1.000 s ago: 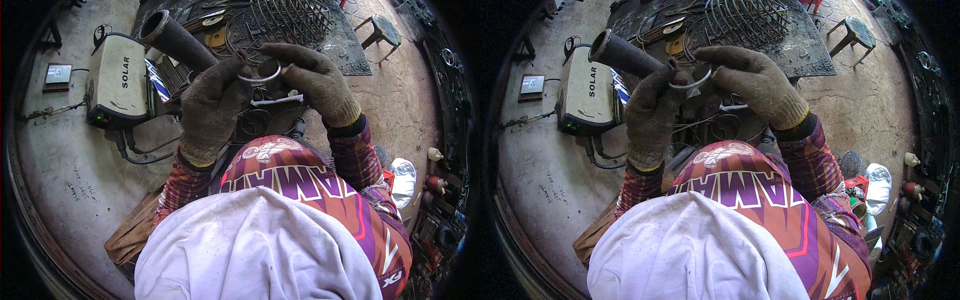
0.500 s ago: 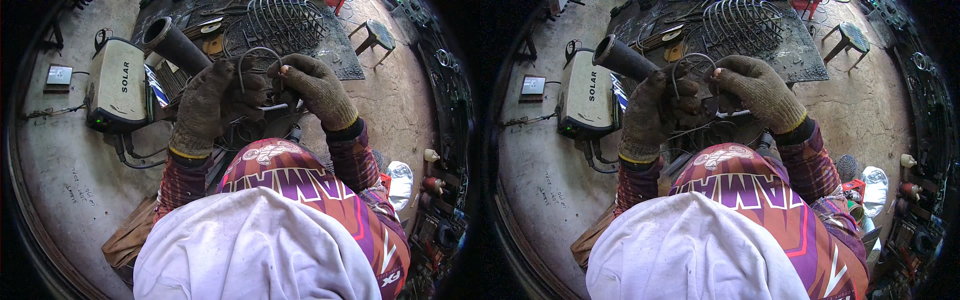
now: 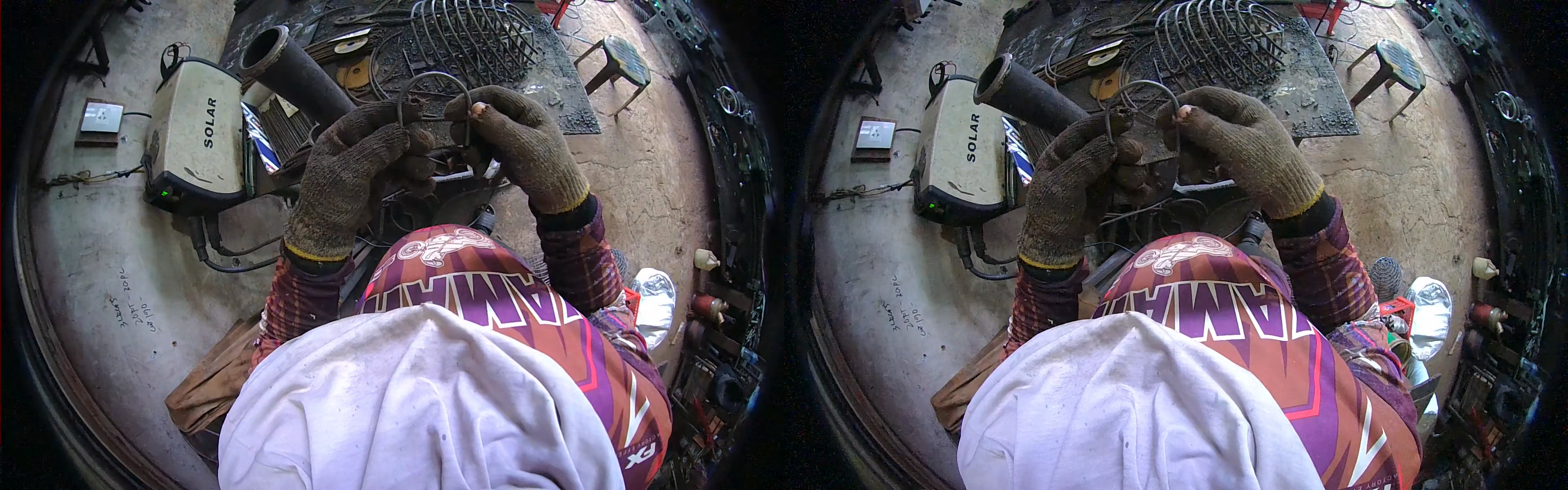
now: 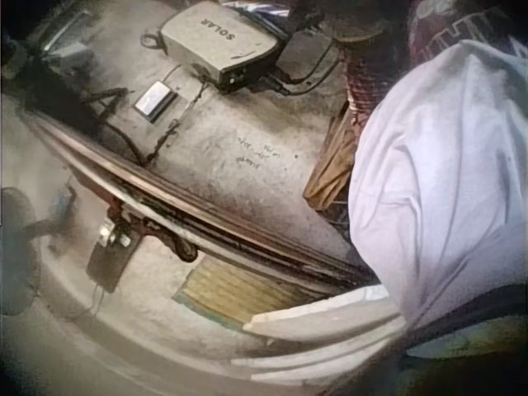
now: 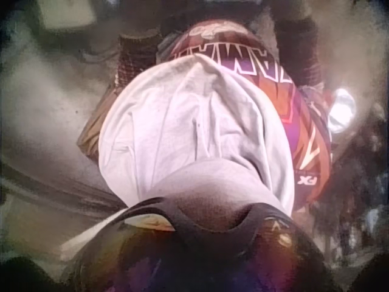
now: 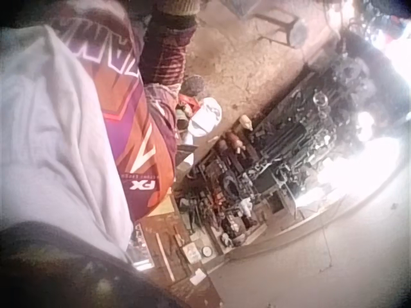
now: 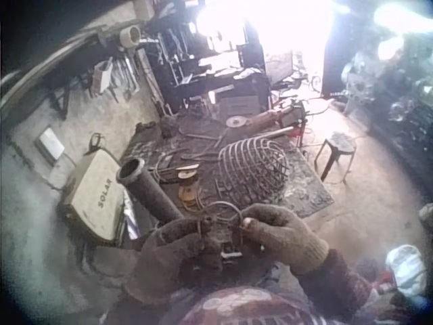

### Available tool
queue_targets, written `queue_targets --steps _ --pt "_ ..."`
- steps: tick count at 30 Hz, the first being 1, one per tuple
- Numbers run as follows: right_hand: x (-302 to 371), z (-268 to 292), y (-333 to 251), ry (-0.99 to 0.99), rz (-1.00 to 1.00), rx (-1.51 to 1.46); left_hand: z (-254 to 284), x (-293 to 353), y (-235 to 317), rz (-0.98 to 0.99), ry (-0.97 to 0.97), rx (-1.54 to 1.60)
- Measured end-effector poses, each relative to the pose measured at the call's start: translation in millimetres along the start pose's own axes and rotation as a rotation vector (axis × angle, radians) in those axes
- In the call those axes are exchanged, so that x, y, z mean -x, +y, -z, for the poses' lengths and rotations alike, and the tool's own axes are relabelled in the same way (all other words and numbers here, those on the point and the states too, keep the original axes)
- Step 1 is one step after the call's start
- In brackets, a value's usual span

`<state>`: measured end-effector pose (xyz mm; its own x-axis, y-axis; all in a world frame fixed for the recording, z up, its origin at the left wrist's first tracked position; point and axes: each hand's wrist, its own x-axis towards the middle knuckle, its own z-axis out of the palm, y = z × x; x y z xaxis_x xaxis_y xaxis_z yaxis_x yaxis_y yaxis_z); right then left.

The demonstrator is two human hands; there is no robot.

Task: The person welds a small round metal frame, then picks up and positions a metal rod near a pipe.

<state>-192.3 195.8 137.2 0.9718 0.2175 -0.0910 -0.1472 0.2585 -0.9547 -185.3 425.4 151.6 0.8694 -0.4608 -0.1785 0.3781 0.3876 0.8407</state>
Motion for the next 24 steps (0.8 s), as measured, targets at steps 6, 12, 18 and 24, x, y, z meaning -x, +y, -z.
queue_targets --steps 6,12,18,24 --pt "-1.6 2.9 3.8 -0.009 -0.057 -0.068 6.3 3.3 1.4 0.013 0.067 0.018" --pt "-2.1 -1.3 -1.4 -0.079 -0.097 0.050 14.0 3.6 -0.8 0.057 0.060 -0.031" --pt "-2.7 2.7 6.9 -0.110 -0.214 0.085 27.3 2.0 -12.9 -0.031 0.045 0.022" --pt "-2.1 -14.8 36.6 -0.071 -0.265 -0.052 43.3 17.8 -33.2 -0.219 0.193 -0.181"
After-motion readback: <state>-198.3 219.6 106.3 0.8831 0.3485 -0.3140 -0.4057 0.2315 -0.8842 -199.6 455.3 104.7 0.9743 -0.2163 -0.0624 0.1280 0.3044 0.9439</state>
